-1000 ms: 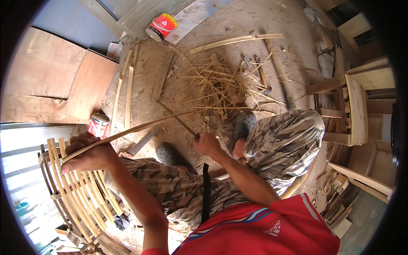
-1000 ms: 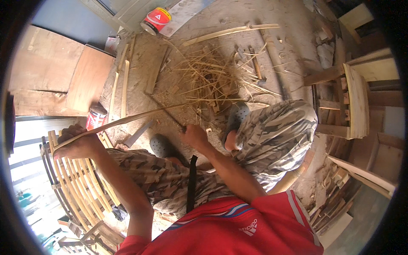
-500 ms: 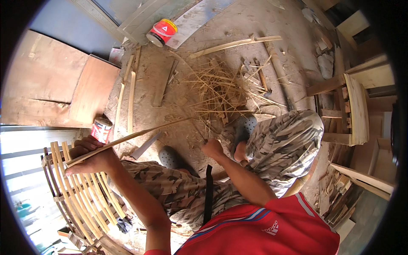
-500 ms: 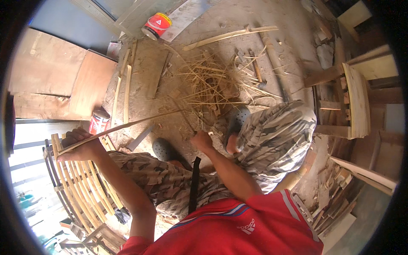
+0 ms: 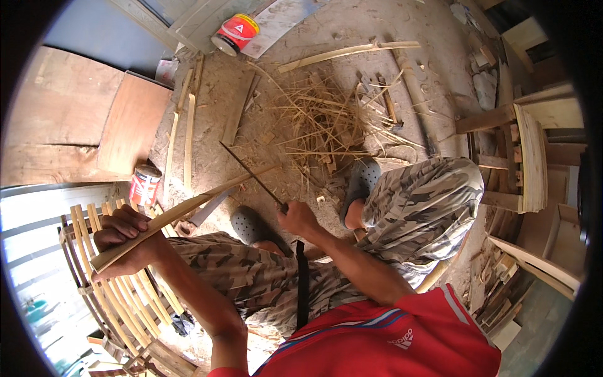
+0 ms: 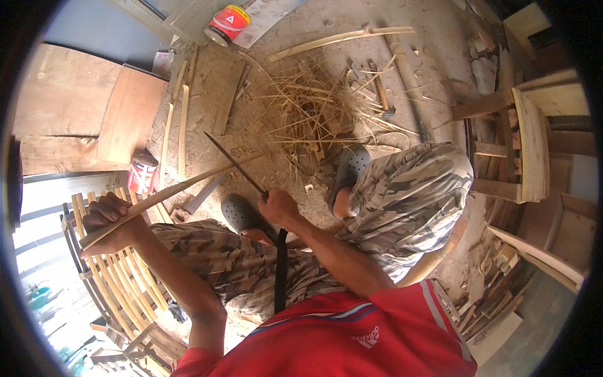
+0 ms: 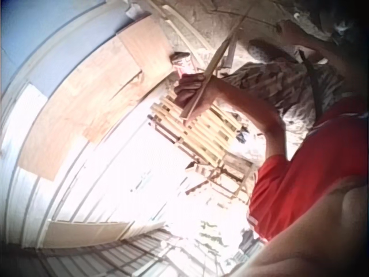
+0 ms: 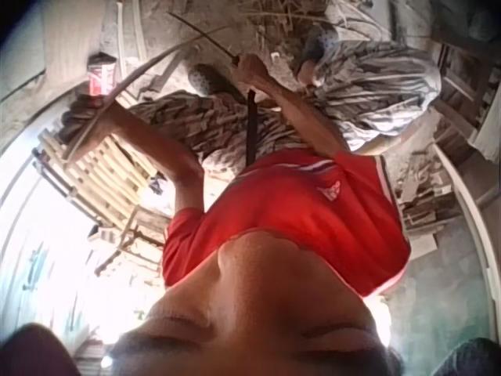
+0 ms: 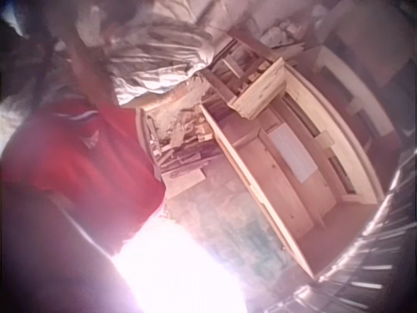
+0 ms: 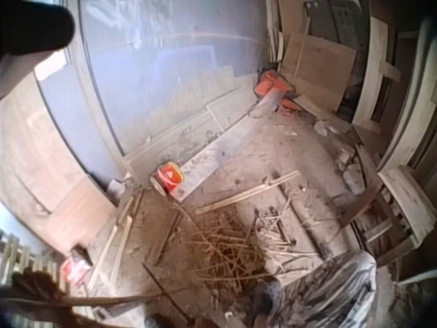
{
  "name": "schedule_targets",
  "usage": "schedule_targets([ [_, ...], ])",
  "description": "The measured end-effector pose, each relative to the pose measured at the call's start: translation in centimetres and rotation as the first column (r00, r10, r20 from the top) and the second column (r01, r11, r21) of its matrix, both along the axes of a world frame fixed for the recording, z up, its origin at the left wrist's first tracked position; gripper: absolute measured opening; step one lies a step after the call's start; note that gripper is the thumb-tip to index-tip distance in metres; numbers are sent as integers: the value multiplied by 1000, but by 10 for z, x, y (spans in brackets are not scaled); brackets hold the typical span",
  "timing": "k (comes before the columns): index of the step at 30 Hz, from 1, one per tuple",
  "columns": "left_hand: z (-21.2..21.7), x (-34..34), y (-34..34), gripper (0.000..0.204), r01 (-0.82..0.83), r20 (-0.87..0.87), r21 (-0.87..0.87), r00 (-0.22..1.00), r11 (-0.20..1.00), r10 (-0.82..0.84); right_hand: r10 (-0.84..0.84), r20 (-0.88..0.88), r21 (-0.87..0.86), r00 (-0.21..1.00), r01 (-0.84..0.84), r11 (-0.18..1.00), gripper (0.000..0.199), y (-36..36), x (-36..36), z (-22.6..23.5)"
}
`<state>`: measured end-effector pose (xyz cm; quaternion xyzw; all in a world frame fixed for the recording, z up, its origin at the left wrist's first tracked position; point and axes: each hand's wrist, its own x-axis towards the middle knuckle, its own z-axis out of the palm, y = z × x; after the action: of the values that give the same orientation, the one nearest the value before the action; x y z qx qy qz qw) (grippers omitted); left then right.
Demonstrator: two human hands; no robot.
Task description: The person sits on the floor and uses a knife to shave and smooth a long bamboo strip. They repeatedly draw the blade along the strip to remove splinters and refine its surface, occasionally repositioning the strip to work different sections.
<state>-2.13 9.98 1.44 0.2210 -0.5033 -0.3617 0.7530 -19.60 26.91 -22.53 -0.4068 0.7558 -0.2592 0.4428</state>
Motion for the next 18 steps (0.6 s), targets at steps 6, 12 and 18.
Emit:
schedule_targets([
  [6, -2, -3, 1, 75, -35, 25, -29, 999, 999, 36, 102, 63, -297, 993, -79, 952, 26, -25, 32, 100],
  [12, -4, 2, 0, 81, 52, -38, -14, 998, 999, -53, 91, 103, -313, 991, -54, 948, 23, -28, 33, 109],
  [18, -4, -3, 5, 81, 42, -18, -35, 999, 999, -43, 46, 29, -327, 999, -34, 944, 22, -16, 36, 96],
])
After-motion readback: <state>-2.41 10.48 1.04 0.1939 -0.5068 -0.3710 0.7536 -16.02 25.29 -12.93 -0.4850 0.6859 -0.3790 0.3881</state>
